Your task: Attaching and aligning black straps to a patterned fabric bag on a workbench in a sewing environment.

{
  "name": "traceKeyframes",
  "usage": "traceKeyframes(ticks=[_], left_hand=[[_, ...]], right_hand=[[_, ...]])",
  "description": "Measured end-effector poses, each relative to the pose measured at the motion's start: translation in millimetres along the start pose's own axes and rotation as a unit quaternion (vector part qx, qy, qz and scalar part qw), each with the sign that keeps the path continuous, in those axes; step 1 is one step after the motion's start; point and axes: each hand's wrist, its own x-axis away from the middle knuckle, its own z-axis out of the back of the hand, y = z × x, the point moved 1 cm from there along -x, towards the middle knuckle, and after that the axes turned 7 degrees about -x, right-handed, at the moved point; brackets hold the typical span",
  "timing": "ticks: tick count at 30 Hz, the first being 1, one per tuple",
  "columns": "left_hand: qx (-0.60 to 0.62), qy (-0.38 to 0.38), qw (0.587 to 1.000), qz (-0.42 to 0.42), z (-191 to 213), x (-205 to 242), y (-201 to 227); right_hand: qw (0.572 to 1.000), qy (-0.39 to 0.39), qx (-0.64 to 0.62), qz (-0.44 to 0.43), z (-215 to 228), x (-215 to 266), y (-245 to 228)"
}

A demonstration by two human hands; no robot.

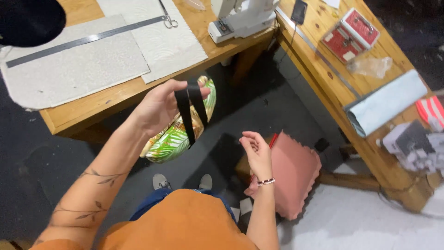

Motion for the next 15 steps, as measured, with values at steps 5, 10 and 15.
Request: traceKeyframes(ticks=[5,10,15], left_hand=[[-0.065,0.03,0.997,-0.006,0,7,0],[-0.107,0.046,0.993,-0.013,1,9,-3],[-0.094,0.086,0.992,0.02,6,0,-19]], right_hand=[[0.995,-0.067,0.077,-0.005,16,-17,25],[0.981,-0.142,0.133,0.006,16,-31,35],[0.965,-0.218,0.147,0.012,12,-35,41]])
